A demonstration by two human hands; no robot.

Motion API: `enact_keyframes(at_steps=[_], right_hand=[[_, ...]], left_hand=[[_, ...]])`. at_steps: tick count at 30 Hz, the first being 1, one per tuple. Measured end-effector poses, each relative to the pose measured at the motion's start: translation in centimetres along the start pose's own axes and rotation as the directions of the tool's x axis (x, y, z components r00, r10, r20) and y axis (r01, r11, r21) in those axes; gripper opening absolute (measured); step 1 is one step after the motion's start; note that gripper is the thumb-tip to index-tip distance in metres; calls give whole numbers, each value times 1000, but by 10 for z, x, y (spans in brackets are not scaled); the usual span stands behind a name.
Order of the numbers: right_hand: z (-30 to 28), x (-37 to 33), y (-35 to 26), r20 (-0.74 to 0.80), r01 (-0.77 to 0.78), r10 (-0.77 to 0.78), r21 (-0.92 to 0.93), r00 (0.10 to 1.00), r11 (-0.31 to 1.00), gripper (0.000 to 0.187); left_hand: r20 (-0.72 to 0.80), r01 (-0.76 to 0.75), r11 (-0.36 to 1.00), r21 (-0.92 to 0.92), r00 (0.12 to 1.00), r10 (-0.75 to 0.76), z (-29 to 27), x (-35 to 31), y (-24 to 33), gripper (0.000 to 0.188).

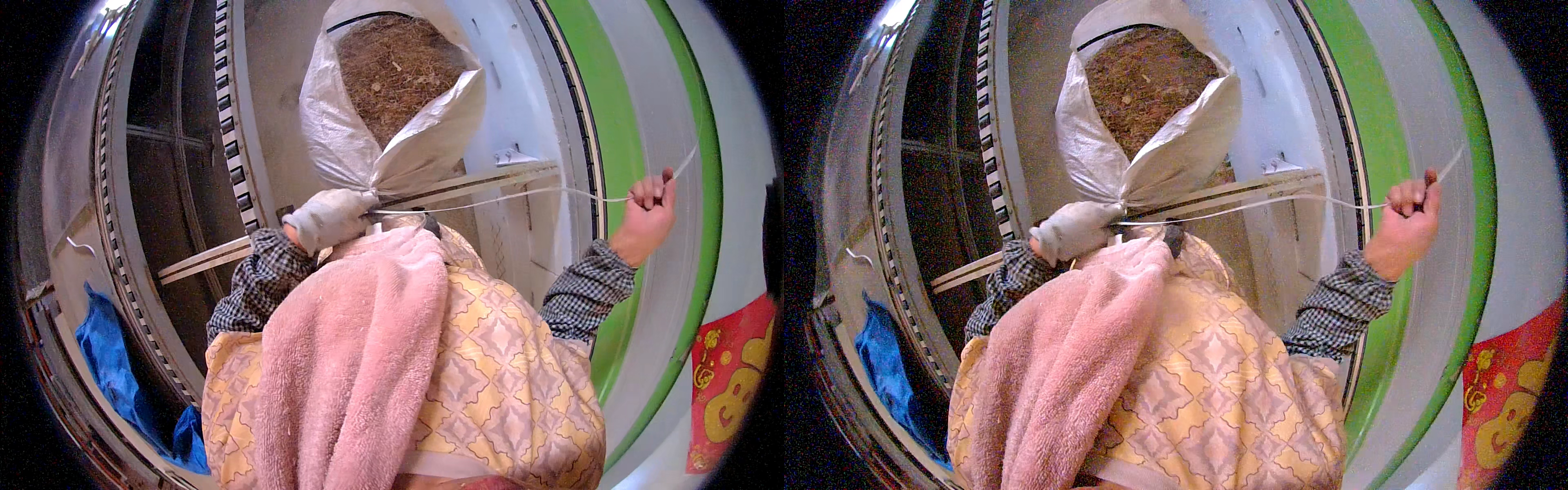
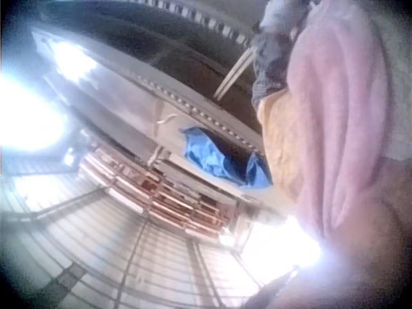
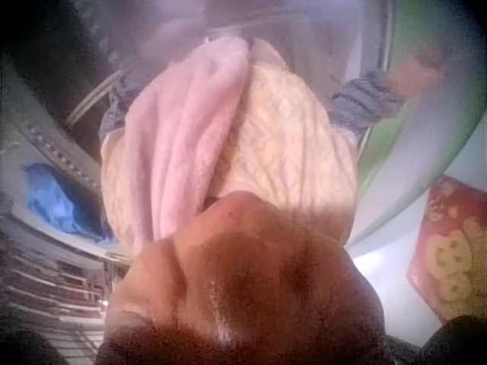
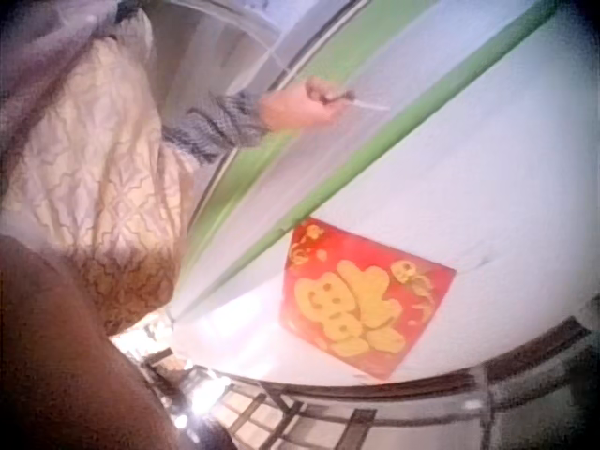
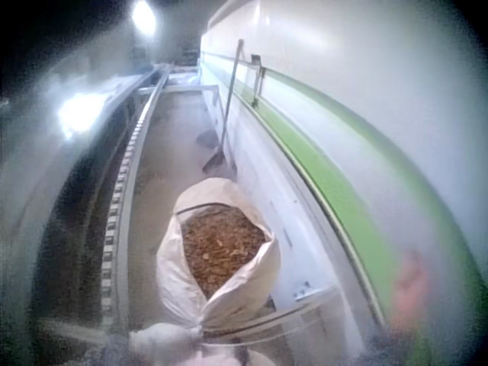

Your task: The person ties the top of a large white sack filled with brown material using a white string. They repeatedly wrap, knot, and tighten the string to secure the sack's opening.

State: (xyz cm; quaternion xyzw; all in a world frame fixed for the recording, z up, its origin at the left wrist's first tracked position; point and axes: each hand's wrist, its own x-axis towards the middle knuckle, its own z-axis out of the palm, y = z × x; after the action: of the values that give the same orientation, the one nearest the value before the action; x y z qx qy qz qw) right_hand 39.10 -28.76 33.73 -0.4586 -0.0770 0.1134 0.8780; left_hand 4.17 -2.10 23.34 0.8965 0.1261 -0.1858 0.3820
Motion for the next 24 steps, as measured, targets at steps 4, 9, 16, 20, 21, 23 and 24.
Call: enact_keyframes(at_steps=[4,9,16,20,21,23,24], right_hand=[[56,-41,63,96,48,-17,-325,995,945,25],[139,-110,151,310,-189,292,-322,905,928,17],[206,-165,199,565,-246,398,-328,723,912,13],[208,-190,221,640,-155,513,-530,572,834,14],[206,-196,225,655,-123,552,-581,516,804,15],[202,-205,231,752,-23,490,-536,440,844,14],[199,-208,231,768,-19,506,-543,392,840,14]], left_hand=[[-259,-46,916,-398,964,-64,-25,-6,-13,45],[-619,-261,814,-519,772,-147,-54,0,-7,47],[-735,-587,487,-647,651,-192,-89,-13,-8,43],[-655,-676,-95,-731,733,-182,-88,-26,-18,46],[-671,-695,-139,-705,718,-185,-87,-29,-21,46],[-709,-726,-231,-648,685,-167,-84,-33,-27,46],[-716,-772,-262,-580,636,-288,-87,-38,-33,46]])
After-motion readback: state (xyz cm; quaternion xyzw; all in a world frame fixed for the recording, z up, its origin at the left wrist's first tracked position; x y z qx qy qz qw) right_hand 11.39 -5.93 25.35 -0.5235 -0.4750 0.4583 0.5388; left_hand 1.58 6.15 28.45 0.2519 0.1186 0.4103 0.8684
